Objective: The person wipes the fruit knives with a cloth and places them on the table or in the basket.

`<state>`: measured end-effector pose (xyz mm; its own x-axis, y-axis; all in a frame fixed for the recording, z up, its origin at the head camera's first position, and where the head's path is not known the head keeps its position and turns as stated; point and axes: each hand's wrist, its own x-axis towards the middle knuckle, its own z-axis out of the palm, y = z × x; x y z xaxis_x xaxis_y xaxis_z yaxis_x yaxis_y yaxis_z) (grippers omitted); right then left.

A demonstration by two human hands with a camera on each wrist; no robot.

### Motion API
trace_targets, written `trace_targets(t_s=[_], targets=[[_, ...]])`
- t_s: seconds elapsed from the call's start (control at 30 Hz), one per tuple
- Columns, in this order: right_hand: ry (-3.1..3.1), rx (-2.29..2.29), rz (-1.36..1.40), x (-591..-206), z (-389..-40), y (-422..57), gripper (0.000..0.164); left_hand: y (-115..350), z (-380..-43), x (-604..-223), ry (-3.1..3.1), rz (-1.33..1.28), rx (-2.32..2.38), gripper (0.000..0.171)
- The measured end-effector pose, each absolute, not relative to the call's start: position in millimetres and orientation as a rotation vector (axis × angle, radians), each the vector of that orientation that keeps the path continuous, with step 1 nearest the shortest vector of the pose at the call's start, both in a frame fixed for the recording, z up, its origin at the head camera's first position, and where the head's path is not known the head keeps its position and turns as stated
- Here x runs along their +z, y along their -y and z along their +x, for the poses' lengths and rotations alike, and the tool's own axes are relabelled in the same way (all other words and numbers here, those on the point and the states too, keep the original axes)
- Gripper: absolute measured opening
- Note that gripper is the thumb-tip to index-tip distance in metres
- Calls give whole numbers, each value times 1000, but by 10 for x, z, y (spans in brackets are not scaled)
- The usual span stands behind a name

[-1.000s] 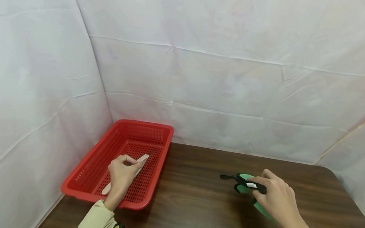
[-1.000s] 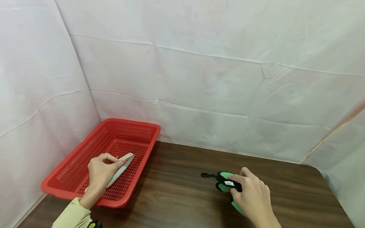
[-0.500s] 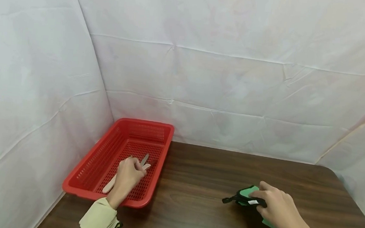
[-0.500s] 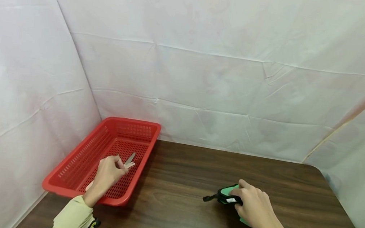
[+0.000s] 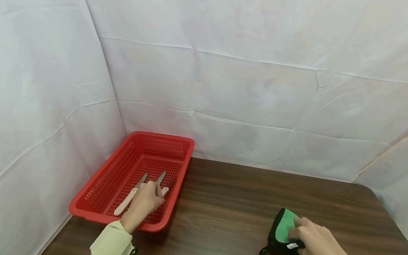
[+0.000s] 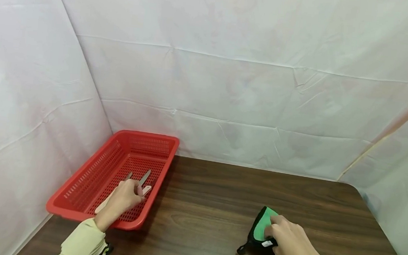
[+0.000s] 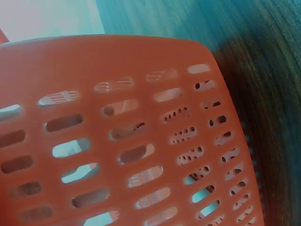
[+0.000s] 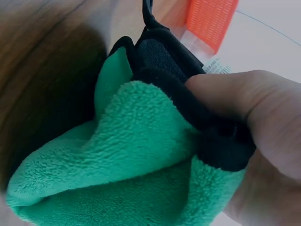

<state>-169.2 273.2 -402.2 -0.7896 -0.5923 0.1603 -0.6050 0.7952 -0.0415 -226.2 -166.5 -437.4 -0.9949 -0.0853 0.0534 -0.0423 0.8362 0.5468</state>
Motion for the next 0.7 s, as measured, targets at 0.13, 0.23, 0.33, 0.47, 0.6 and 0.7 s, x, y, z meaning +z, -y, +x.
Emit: trace_targets(t_s=[0.13,0.23,0.33,0.47,0.6,0.7], targets=[[2847,237,1002,-4098,-1613,-2826,41,1638,-2271,-4413,3050,92,-804,29],[2624,554,1181,-4240,-1537,-2941,30,1618,-2264,-4440,3123,93,-736,29],[2351,740,1300,-4420,-1443,-3044,26,1598,-2237,-4449,3174,79,-729,26],[2341,729,1201,-4574,-1386,-3133,13,1572,-2206,-4443,3201,47,-768,23],[2724,595,1017,-4562,-1364,-3215,32,1555,-2210,-4448,3213,19,-711,18],[2929,459,905,-4541,-1320,-3272,32,1549,-2214,-4466,3204,-10,-652,17]])
